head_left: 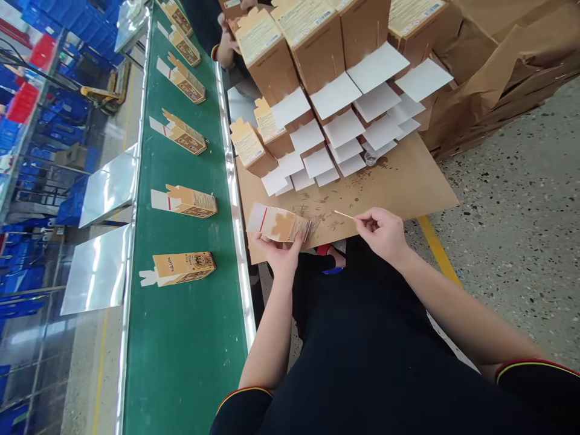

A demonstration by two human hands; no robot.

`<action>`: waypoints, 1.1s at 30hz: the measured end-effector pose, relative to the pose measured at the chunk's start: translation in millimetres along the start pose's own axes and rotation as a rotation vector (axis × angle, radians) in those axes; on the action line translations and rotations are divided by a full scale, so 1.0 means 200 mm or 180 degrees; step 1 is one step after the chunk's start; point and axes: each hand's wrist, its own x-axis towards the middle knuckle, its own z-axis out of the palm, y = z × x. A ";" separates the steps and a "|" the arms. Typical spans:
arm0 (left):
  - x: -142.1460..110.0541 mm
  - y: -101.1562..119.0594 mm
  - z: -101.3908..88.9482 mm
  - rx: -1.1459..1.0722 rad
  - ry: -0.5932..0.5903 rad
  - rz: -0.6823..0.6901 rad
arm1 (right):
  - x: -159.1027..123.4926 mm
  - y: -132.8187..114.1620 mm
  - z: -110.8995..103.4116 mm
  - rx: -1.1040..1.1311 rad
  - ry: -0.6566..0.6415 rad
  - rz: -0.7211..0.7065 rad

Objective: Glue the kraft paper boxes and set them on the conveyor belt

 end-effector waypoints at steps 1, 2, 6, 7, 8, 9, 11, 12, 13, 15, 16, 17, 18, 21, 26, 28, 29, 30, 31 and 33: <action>-0.02 0.00 0.02 0.0116 -0.0001 0.0066 | 0.00 0.00 -0.01 0.0014 0.0062 0.0033; -0.04 -0.01 0.03 0.0230 0.0014 0.0131 | 0.00 0.00 -0.02 0.0035 0.0117 0.0061; -0.05 -0.04 0.08 0.0440 0.0082 0.0304 | -0.02 -0.03 -0.02 0.0127 0.0212 0.0171; -0.05 -0.04 0.09 0.0403 0.0072 0.0308 | -0.02 -0.04 -0.02 0.0141 0.0161 0.0190; -0.04 -0.05 0.09 0.0352 0.0050 0.0300 | -0.02 -0.05 -0.01 0.0152 0.0081 0.0202; -0.03 -0.05 0.09 0.0317 0.0030 0.0286 | -0.02 -0.06 -0.01 0.0159 -0.0006 0.0209; -0.02 -0.05 0.04 0.0345 0.0080 0.0233 | -0.02 -0.08 -0.01 0.0163 -0.0109 0.0220; -0.02 -0.05 -0.01 0.0396 0.0203 0.0196 | -0.02 -0.08 -0.02 0.0158 -0.0096 0.0236; -0.01 -0.05 -0.08 0.0462 0.0422 0.0169 | -0.03 -0.08 -0.04 0.0149 -0.0055 0.0262; -0.01 -0.04 -0.28 0.0622 0.1032 0.0175 | -0.02 -0.07 -0.07 0.0127 0.0077 0.0379; 0.00 -0.04 -0.40 0.0708 0.1346 0.0211 | -0.02 -0.06 -0.09 0.0119 0.0135 0.0468; 0.00 -0.05 -0.53 0.0801 0.1616 0.0251 | -0.02 -0.05 -0.11 0.0111 0.0173 0.0565; 0.00 -0.06 -0.66 0.0882 0.1833 0.0266 | -0.01 -0.04 -0.13 0.0098 0.0188 0.0661; -0.01 -0.11 -0.97 0.0980 0.2236 -0.0002 | 0.02 -0.02 -0.15 0.0043 0.0141 0.0812; 0.02 -0.23 -1.13 0.0948 0.2328 -0.0606 | 0.08 -0.03 -0.10 0.0093 0.0072 0.0727; 0.06 -0.26 -1.14 0.0963 0.2233 -0.0664 | 0.11 -0.05 -0.06 0.0161 -0.0012 0.0661; 0.08 -0.26 -1.14 0.0953 0.2153 -0.0674 | 0.12 -0.06 -0.04 0.0184 -0.0072 0.0619; 0.11 -0.27 -1.14 0.0922 0.2070 -0.0675 | 0.13 -0.08 -0.02 0.0197 -0.0135 0.0573; 0.13 -0.27 -1.14 0.0868 0.1980 -0.0678 | 0.15 -0.10 0.00 0.0202 -0.0198 0.0526; 0.16 -0.26 -1.15 0.0705 0.1818 -0.0685 | 0.18 -0.12 0.03 0.0207 -0.0289 0.0445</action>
